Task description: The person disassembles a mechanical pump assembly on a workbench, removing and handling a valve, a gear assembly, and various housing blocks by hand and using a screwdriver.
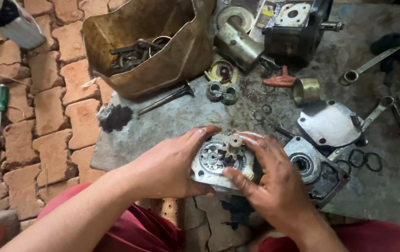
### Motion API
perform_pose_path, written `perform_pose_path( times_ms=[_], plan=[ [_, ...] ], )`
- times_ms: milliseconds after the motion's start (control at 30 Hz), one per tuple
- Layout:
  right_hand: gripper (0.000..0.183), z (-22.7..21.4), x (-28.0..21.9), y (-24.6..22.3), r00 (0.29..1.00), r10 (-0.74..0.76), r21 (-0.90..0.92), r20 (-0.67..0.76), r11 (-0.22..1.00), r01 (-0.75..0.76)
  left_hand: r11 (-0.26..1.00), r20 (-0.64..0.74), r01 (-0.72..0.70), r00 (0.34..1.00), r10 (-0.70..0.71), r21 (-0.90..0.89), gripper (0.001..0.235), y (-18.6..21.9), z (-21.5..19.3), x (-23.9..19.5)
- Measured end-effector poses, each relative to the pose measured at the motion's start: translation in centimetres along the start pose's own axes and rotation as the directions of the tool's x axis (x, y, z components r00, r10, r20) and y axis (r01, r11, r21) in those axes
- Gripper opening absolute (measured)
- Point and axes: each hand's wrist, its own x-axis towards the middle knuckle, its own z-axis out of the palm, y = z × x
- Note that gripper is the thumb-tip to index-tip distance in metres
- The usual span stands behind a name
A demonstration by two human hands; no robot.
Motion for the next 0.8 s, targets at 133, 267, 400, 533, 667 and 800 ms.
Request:
perform_pose_path(
  times_ms=[133, 267, 400, 533, 667, 800],
  plan=[
    [0.044, 0.1, 0.6, -1.0, 0.99, -0.079, -0.017, -0.117, 0.997, 0.077, 0.991, -0.043, -0.134, 0.99, 0.134, -0.014, 0.093, -0.2, -0.6, -0.4],
    [0.039, 0.8, 1.2, -1.4, 0.98, -0.161, -0.076, -0.115, 0.985, 0.153, 0.99, -0.085, -0.14, 0.987, 0.139, -0.009, 0.067, -0.6, -0.7, -0.3],
    [0.026, 0.0, 1.5, -2.7, 0.962, -0.206, -0.022, -0.18, 0.978, 0.206, 0.986, -0.145, -0.159, 0.976, 0.165, 0.052, 0.038, -0.1, -0.6, -0.1],
    [0.019, -3.1, 1.2, -4.3, 0.961, 0.157, 0.238, -0.228, 0.966, -0.102, 0.992, -0.156, -0.075, 0.984, 0.09, 0.104, 0.025, 0.7, -0.4, -0.1],
    [0.032, -3.7, 1.2, -4.4, 0.982, 0.047, 0.093, -0.182, 0.995, -0.03, 0.981, -0.215, -0.107, 0.967, 0.14, 0.159, 0.026, 1.3, -0.3, -0.2],
    [0.054, -2.1, 0.9, -3.2, 0.995, -0.065, -0.146, -0.075, 0.988, 0.053, 0.987, -0.212, -0.096, 0.97, 0.122, 0.126, 0.029, 1.6, 0.0, 0.3]
  ],
)
